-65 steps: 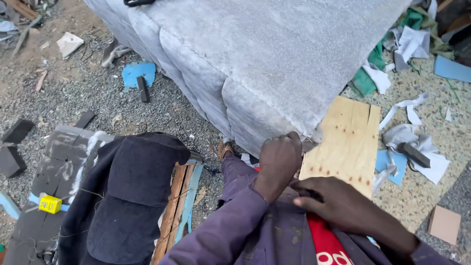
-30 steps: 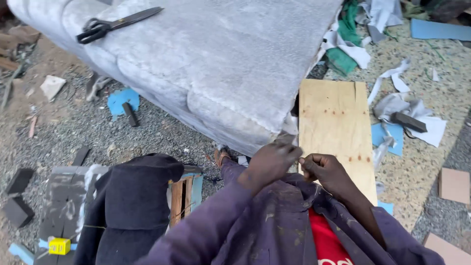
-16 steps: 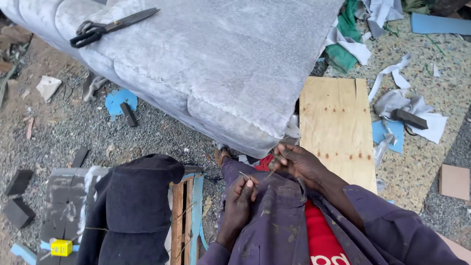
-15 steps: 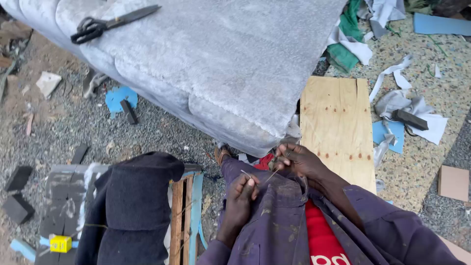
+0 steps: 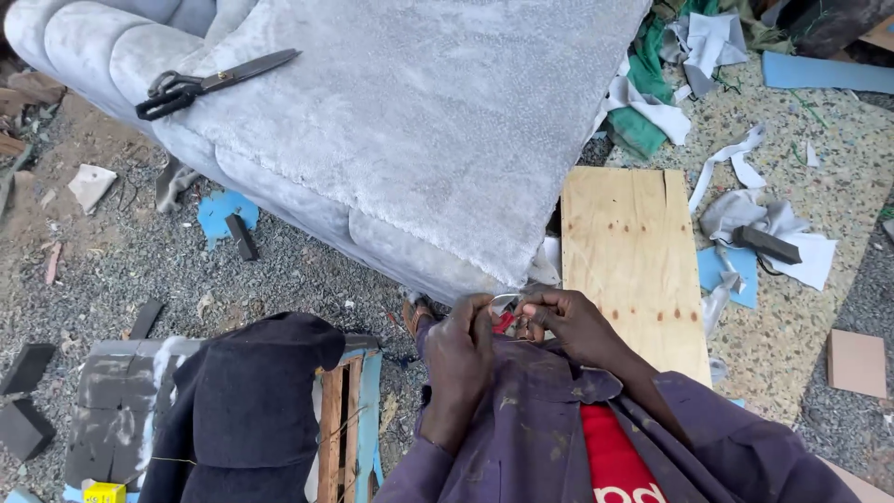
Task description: Hand-sewing fabric onto a sofa frame and trimming the excess with scissors
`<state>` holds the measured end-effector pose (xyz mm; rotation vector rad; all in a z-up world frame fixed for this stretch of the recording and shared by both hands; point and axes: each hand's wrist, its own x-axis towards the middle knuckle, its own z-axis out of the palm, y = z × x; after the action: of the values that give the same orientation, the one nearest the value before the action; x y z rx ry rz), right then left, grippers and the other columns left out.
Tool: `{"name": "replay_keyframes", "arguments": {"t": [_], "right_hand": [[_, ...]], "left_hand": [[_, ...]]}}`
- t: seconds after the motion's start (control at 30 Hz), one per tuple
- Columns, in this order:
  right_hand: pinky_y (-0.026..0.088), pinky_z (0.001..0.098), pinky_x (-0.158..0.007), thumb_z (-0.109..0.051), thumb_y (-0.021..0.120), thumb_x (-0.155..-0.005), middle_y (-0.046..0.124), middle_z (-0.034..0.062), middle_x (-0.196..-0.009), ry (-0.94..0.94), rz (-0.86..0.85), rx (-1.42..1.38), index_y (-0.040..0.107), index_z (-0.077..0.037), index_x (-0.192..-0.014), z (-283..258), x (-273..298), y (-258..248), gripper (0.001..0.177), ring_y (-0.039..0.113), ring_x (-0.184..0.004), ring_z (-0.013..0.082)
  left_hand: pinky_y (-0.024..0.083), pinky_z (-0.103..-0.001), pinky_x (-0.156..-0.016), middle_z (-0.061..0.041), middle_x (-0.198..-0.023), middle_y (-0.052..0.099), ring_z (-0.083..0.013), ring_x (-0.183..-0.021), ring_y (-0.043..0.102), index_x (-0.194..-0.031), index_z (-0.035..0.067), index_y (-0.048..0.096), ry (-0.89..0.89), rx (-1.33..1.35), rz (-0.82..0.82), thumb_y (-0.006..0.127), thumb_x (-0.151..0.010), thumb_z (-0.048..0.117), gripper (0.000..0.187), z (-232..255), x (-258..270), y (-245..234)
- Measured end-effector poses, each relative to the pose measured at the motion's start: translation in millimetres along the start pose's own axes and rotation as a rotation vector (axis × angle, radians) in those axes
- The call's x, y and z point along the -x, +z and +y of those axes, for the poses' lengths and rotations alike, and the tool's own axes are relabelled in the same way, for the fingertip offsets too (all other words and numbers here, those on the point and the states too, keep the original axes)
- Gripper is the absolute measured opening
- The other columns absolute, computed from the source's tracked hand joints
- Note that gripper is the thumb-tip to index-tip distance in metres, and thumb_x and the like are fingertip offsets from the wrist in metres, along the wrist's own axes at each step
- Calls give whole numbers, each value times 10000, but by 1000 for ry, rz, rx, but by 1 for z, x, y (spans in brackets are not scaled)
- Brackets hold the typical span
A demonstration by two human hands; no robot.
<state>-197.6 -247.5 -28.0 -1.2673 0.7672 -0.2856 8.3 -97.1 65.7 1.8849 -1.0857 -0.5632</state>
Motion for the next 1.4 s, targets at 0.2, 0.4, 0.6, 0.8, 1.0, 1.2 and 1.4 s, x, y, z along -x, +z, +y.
{"name": "replay_keyframes", "arguments": {"t": [0.2, 0.4, 0.6, 0.8, 1.0, 1.2, 1.4], "right_hand": [[769, 586, -1031, -214, 767, -1272, 932, 203, -770, 42, 42, 114, 929, 36, -1491, -47, 16, 15, 370, 971, -940, 346], [745, 697, -1088, -194, 695, -1306, 937, 248, -816, 10, 31, 175, 878, 61, -1565, -64, 22, 18, 407, 971, -1026, 458], [770, 692, -1075, -192, 709, -1293, 940, 246, -812, 35, 31, 170, 889, 39, -1562, -64, 20, 19, 398, 974, -1026, 442], [775, 696, -1074, -190, 718, -1289, 933, 244, -801, 34, 30, 183, 887, 34, -1559, -65, 22, 18, 390, 981, -1013, 453], [802, 653, -1031, -192, 739, -1276, 935, 242, -783, 37, 24, 179, 894, 22, -1559, -63, 19, 17, 387, 982, -990, 439], [805, 663, -995, -203, 720, -1288, 929, 225, -770, 11, 7, 198, 888, 13, -1572, -65, 16, 17, 394, 979, -975, 438], [711, 514, -753, -183, 727, -1272, 934, 181, -744, 25, 9, 271, 964, -53, -1501, -71, 17, 19, 354, 887, -728, 338]], "left_hand": [[731, -539, -790, -90, -870, 923, -399, -857, 920, -1276, 240, 936, 245, -394, 143, 845, -1167, 266, 145, -26, -12, 18], [783, -586, -790, -137, -867, 901, -417, -902, 921, -1355, 139, 891, 289, -358, 71, 742, -1271, 155, 172, -18, -16, 15], [825, -619, -785, -165, -923, 903, -420, -962, 923, -1395, 111, 867, 291, -366, 49, 720, -1278, 133, 189, -7, -19, 13], [840, -664, -775, -167, -941, 887, -439, -973, 915, -1436, 116, 845, 314, -351, 25, 711, -1289, 131, 199, -5, -21, 10], [822, -613, -766, -158, -962, 884, -425, -997, 909, -1423, 129, 854, 357, -381, 18, 725, -1278, 126, 193, 5, -26, 6], [719, -577, -812, -180, -964, 861, -410, -995, 860, -1423, 99, 862, 404, -444, -114, 730, -1253, 104, 215, 7, -37, 0], [690, -604, -794, -226, -917, 852, -495, -914, 855, -1336, 106, 865, 292, -329, -268, 657, -1241, 102, 228, -1, -72, -6]]}}
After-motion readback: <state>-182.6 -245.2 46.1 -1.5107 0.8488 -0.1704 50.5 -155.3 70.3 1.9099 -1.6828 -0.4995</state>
